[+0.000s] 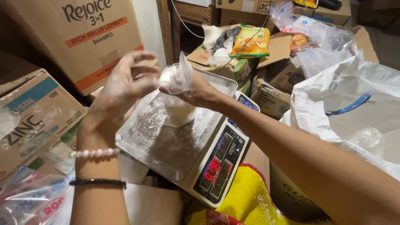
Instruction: The person scoops white powder from a large sack into small plastic bags using a blue scoop, places each bag on a digital scale to measure the weight, and ties the bags after reaching the target weight. The process is repeated for multiple bags.
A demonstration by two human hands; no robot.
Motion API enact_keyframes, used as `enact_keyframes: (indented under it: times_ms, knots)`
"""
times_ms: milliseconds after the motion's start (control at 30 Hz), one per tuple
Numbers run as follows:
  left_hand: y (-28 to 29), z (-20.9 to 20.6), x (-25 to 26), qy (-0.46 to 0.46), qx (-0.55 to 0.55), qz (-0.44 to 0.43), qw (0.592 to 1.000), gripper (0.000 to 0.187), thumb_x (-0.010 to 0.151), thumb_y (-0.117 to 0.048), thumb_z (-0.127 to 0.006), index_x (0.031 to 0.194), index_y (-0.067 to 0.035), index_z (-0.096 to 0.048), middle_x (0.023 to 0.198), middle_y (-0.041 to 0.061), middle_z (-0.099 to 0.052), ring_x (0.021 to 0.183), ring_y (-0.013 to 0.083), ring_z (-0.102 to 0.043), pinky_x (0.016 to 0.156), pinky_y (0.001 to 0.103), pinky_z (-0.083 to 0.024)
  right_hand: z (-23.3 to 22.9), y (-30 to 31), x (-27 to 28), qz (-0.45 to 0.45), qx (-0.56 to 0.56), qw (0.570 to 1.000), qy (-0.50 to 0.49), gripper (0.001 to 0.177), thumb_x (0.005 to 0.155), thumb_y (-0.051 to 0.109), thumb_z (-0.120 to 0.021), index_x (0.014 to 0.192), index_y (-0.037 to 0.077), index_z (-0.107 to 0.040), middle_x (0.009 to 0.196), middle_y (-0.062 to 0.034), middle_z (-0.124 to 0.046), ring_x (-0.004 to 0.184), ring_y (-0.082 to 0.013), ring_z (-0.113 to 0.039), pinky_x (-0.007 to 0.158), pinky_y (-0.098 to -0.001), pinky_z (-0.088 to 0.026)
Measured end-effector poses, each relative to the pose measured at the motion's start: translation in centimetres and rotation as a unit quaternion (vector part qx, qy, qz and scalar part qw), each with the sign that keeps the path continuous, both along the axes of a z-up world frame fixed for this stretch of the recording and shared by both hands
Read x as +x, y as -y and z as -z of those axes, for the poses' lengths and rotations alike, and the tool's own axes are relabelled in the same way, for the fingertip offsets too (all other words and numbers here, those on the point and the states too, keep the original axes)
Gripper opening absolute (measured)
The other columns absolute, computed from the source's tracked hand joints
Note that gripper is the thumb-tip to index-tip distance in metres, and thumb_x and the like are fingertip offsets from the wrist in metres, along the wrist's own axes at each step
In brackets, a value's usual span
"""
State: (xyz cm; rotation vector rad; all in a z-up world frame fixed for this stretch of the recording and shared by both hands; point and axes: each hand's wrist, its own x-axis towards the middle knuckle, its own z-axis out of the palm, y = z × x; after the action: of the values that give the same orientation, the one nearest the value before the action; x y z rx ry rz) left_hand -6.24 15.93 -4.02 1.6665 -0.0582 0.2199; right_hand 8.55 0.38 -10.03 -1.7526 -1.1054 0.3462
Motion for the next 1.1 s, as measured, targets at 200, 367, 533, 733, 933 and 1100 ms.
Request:
enact_keyframes:
  times_ms: [200,367,533,733,933,1100]
  knots:
    - [2.1,9.0,3.7,0.024,-0.125,0.160,0.979,0.072,0.082,-0.012,-0.074,0.147,-0.007,-0.042,0.144,0.017,-0.056,0.134,0.0291,-0.060,0.111,0.042,-0.047,-1.4,-1.1,-0.1,-0.001,-0.002,0.998,0.063,0.034,0.083,0.042,-0.079,0.094,0.010,-0.078,0.083,-0.0021,-0.077,0.072,-0.0136,-0.073,0.062,-0.0323,-0.061]
    - [3.2,13.8,9.8,0.085,0.349,-0.235,0.903,0.034,0.094,-0.020,-0.069,0.124,-0.005,-0.063,0.120,0.018,-0.070,0.109,0.0322,-0.069,0.099,0.046,-0.054,-2.0,-0.9,-1.7,0.074,-0.008,0.994,0.084,0.046,0.084,0.049,-0.082,0.081,0.004,-0.076,0.074,-0.0055,-0.073,0.067,-0.0159,-0.067,0.059,-0.0347,-0.052]
    - [3.3,15.3,10.5,0.149,0.415,-0.307,0.843,0.028,0.093,-0.019,-0.069,0.117,-0.004,-0.066,0.112,0.016,-0.073,0.102,0.0324,-0.071,0.096,0.046,-0.055,-1.9,-0.9,-2.7,0.108,0.024,0.981,0.157,0.048,0.082,0.051,-0.082,0.085,0.005,-0.073,0.086,-0.0091,-0.071,0.078,-0.0183,-0.068,0.067,-0.0355,-0.054]
    - [4.6,12.9,8.7,-0.040,0.303,-0.297,0.905,0.029,0.102,-0.035,-0.064,0.106,-0.009,-0.076,0.103,0.017,-0.077,0.095,0.0313,-0.075,0.091,0.044,-0.060,0.3,0.6,-1.7,0.010,0.122,0.988,0.092,0.056,0.088,0.053,-0.071,0.116,0.005,-0.064,0.109,-0.0121,-0.069,0.102,-0.0203,-0.066,0.091,-0.0386,-0.059]
    - [5.0,12.6,9.7,-0.016,0.349,-0.343,0.872,0.038,0.102,-0.034,-0.061,0.117,0.001,-0.061,0.107,0.023,-0.069,0.098,0.0418,-0.068,0.083,0.053,-0.057,3.8,-0.5,-1.3,0.108,0.131,0.966,0.193,0.042,0.110,0.036,-0.045,0.114,0.006,-0.074,0.118,-0.0105,-0.072,0.110,-0.0243,-0.055,0.102,-0.0449,-0.042]
    - [3.1,16.0,11.6,-0.014,0.401,-0.383,0.832,0.054,0.101,-0.046,-0.061,0.121,0.003,-0.054,0.119,0.025,-0.062,0.106,0.0388,-0.064,0.082,0.049,-0.059,3.4,-1.5,-2.3,0.053,0.201,0.978,0.004,0.045,0.113,0.037,-0.038,0.100,0.002,-0.064,0.099,-0.0108,-0.066,0.093,-0.0180,-0.056,0.087,-0.0346,-0.049]
